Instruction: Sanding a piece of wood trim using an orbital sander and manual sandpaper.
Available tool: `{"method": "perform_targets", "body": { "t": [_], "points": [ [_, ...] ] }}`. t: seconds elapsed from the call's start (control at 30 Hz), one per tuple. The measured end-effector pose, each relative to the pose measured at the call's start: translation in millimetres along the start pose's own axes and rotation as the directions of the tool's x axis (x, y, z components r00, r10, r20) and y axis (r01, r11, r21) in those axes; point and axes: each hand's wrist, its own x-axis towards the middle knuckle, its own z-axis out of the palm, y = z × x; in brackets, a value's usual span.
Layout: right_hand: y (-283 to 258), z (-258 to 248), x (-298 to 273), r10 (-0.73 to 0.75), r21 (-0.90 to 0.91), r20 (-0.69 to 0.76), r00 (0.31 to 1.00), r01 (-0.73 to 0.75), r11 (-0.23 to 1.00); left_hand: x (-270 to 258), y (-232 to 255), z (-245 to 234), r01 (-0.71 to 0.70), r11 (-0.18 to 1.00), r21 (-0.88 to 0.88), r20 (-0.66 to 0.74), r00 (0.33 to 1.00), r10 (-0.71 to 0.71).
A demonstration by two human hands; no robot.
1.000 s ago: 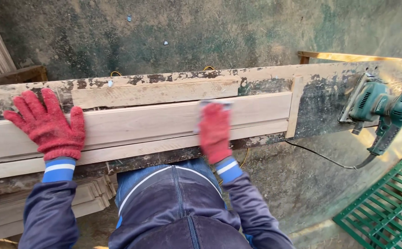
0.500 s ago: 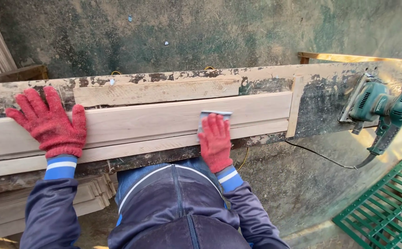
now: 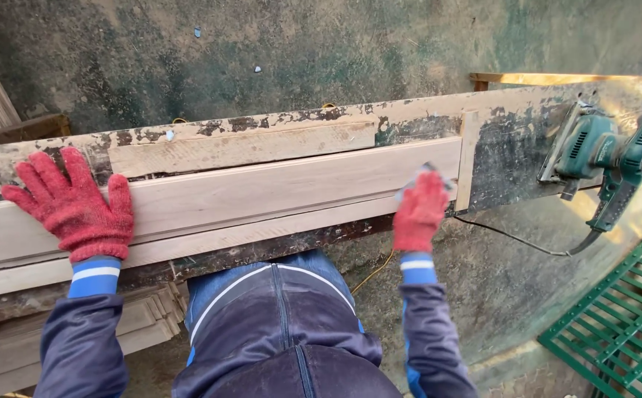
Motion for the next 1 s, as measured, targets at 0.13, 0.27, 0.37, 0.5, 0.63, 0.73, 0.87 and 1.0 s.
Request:
{"method": "perform_targets", "body": {
  "t": [0.13,0.27,0.37,0.5,0.63,0.73,0.87,1.0],
  "points": [
    [12,-19,38,0.094,-0.023,-0.141,0.986,-0.098,0.995,-3,0,1,0.014,1.0,0.009,-0.003,1.0,-0.014],
    [-59,-9,-15,-0.146,0.106,-0.261,0.954,0.178,0.978,-3,-3,2,0.042,0.999,0.019,0.032,0.999,-0.042],
    [2,25,1,-0.329,-0.099,-0.219,0.919,0.314,0.944,-3,0,3,0.022,0.999,0.041,0.001,1.0,-0.022],
    [17,-8,61,0.06,0.061,-0.058,0.996,-0.057,0.996,2,4,-6,0.007,1.0,0.009,-0.001,1.0,-0.007],
    [-51,10,14,-0.117,0.176,-0.283,0.952,0.171,0.969,6,9,-9,0.007,1.0,-0.014,-0.031,0.999,-0.007],
    [-56,47,-21,-0.473,-0.029,-0.263,0.841,0.483,0.875,2,10,-6,-0.004,0.999,-0.048,-0.062,0.998,0.001],
    [-41,-25,27,-0.471,-0.2,-0.267,0.841,0.43,0.88,6,8,-6,0.0,0.999,-0.04,-0.072,0.997,-0.003],
    [15,16,44,0.049,0.03,-0.163,0.985,-0.044,0.999,6,13,-10,0.04,0.997,-0.066,-0.074,0.996,-0.045]
  ]
}}
